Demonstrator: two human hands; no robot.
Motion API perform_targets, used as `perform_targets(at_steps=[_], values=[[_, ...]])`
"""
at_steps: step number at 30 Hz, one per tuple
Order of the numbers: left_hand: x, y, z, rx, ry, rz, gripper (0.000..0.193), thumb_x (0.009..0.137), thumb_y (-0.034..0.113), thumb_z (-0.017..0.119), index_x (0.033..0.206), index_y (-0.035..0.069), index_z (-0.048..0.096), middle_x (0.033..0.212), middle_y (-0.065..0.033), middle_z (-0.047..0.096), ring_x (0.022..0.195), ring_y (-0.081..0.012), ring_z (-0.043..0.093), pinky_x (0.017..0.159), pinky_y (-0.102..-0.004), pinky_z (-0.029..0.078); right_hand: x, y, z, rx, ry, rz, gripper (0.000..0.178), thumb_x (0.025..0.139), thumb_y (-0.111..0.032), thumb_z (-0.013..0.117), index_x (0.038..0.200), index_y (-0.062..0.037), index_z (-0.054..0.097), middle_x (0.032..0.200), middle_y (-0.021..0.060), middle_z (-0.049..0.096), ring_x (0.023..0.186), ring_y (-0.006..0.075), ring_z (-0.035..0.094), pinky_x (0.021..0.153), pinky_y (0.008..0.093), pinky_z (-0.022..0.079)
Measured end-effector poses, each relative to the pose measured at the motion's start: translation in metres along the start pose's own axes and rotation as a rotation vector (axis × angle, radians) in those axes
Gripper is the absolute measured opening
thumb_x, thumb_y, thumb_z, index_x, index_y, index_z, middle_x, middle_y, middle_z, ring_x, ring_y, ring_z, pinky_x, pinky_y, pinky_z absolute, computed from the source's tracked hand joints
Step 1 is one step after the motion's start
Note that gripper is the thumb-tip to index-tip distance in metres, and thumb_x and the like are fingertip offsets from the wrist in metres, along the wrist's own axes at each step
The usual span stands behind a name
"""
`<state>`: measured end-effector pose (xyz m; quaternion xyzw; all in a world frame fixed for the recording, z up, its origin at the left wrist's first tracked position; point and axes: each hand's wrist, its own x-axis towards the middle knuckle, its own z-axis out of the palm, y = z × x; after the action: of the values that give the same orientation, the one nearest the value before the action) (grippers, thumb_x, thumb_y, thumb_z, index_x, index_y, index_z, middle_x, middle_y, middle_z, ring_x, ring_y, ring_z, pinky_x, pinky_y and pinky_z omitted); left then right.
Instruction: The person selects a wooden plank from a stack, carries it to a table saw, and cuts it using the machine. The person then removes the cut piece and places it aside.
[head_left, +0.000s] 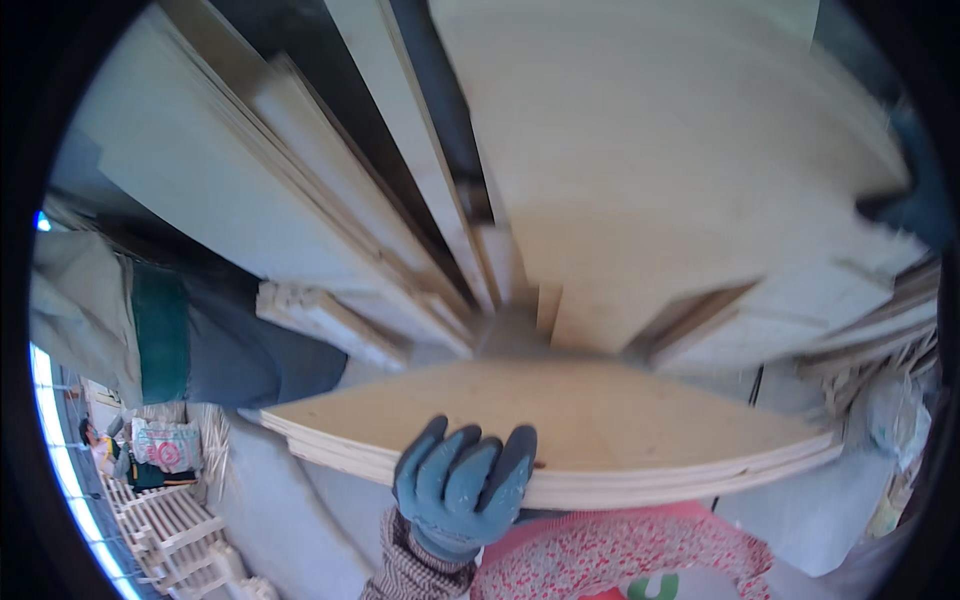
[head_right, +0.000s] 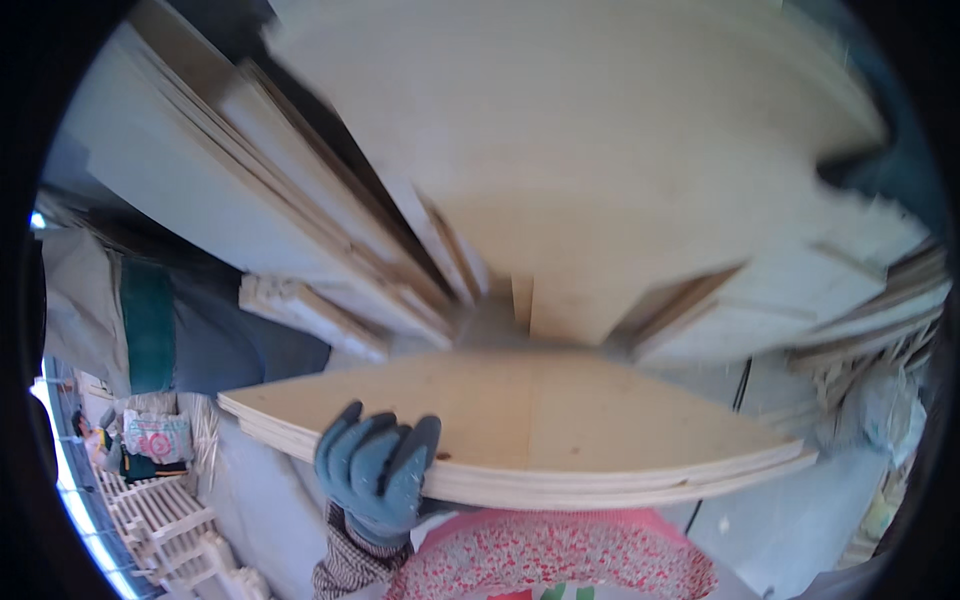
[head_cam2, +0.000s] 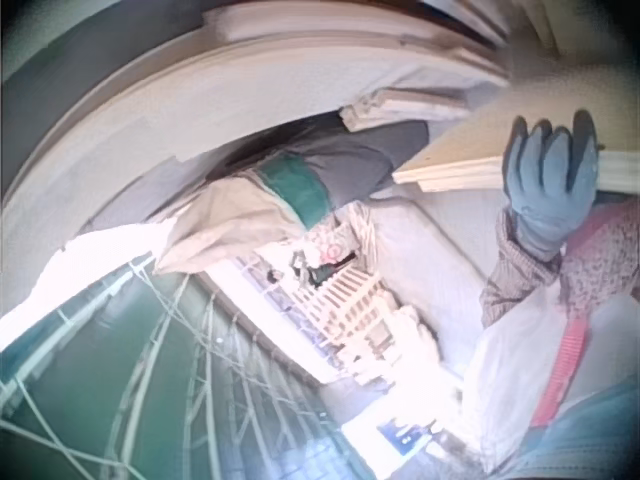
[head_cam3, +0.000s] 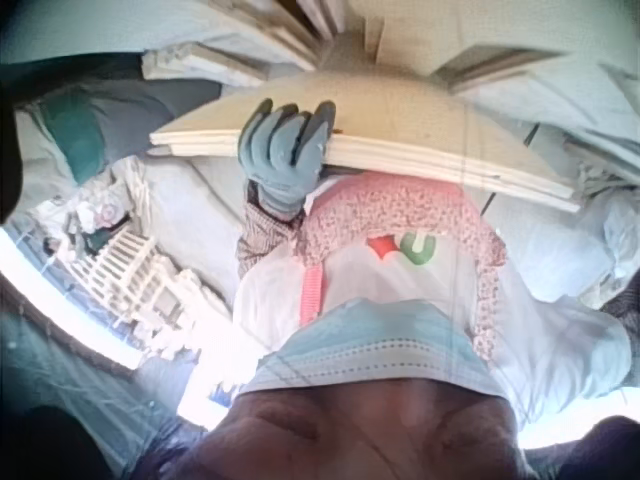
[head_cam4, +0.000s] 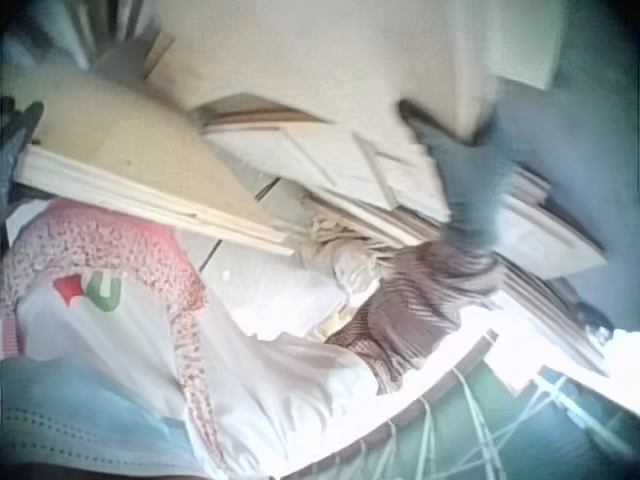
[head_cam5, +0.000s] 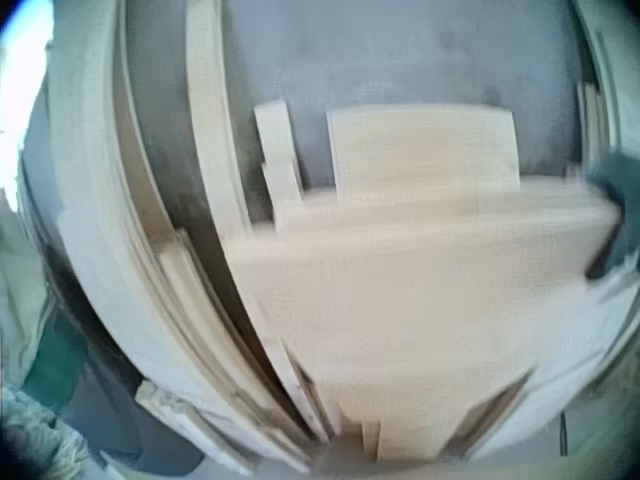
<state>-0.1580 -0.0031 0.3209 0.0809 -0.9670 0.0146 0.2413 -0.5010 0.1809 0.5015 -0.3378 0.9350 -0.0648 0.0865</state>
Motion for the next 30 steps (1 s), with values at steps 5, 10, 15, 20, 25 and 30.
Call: perform_targets(at_steps=[5,10,15,20,25,30], values=[[0.009,-0.012,-0.002,-0.043,0.068,-0.064,0.051,0.069,0.056,0.062,0.098,0.014,0.065,0.087,-0.0019,0.047,0.087,-0.0201,0.052,0.084,-0.0429,0.047,-0.023,-0.027,0.002,-0.02,0.004,-0.424,0.051,0.062,-0.025,0.081,0.102,-0.0027,0.058,0.073,0.0139,0.064,0.063,0.0249,0.064,0.056,0.0334,0.05],[0.013,-0.013,0.014,0.0,0.13,0.001,0.037,0.073,0.037,0.06,0.101,0.015,0.064,0.091,-0.0027,0.047,0.09,-0.0204,0.052,0.085,-0.0418,0.047,-0.063,-0.022,0.005,-0.092,0.027,-0.347,0.048,0.064,-0.032,0.075,0.102,-0.0079,0.057,0.077,0.0164,0.063,0.074,0.0342,0.063,0.064,0.0406,0.049],[0.016,-0.021,0.016,0.026,0.134,0.014,0.068,0.063,0.066,0.063,0.103,0.012,0.061,0.091,-0.0038,0.046,0.083,-0.0214,0.052,0.084,-0.0438,0.047,-0.068,-0.029,0.007,-0.031,0.01,-0.395,0.042,0.066,-0.028,0.073,0.102,-0.0107,0.058,0.079,0.0149,0.064,0.073,0.0334,0.062,0.064,0.0395,0.049],[0.02,-0.022,0.019,0.054,0.127,0.048,0.065,0.063,0.063,0.065,0.101,0.01,0.061,0.089,-0.004,0.048,0.08,-0.0222,0.053,0.083,-0.0442,0.046,-0.079,-0.019,0.018,-0.097,0.069,-0.436,0.047,0.069,-0.03,0.07,0.11,-0.012,0.056,0.093,0.0136,0.063,0.084,0.0323,0.061,0.074,0.0406,0.048],[0.022,-0.016,0.016,0.023,0.143,-0.002,0.067,0.059,0.065,0.067,0.101,0.012,0.06,0.088,-0.0031,0.047,0.08,-0.0216,0.051,0.083,-0.0444,0.045,-0.082,-0.028,0.018,-0.036,0.238,-0.604,0.052,0.066,-0.021,0.071,0.114,-0.0099,0.054,0.1,0.0146,0.061,0.091,0.0311,0.059,0.079,0.0392,0.046],[0.023,-0.013,0.018,0.033,0.132,0.007,0.068,0.059,0.065,0.067,0.101,0.013,0.06,0.09,-0.003,0.046,0.082,-0.0211,0.051,0.084,-0.0451,0.044,-0.077,-0.018,0.019,-0.01,-0.028,-0.488,0.044,0.068,-0.018,0.07,0.108,-0.0071,0.056,0.091,0.015,0.063,0.082,0.0306,0.061,0.073,0.0375,0.048]])
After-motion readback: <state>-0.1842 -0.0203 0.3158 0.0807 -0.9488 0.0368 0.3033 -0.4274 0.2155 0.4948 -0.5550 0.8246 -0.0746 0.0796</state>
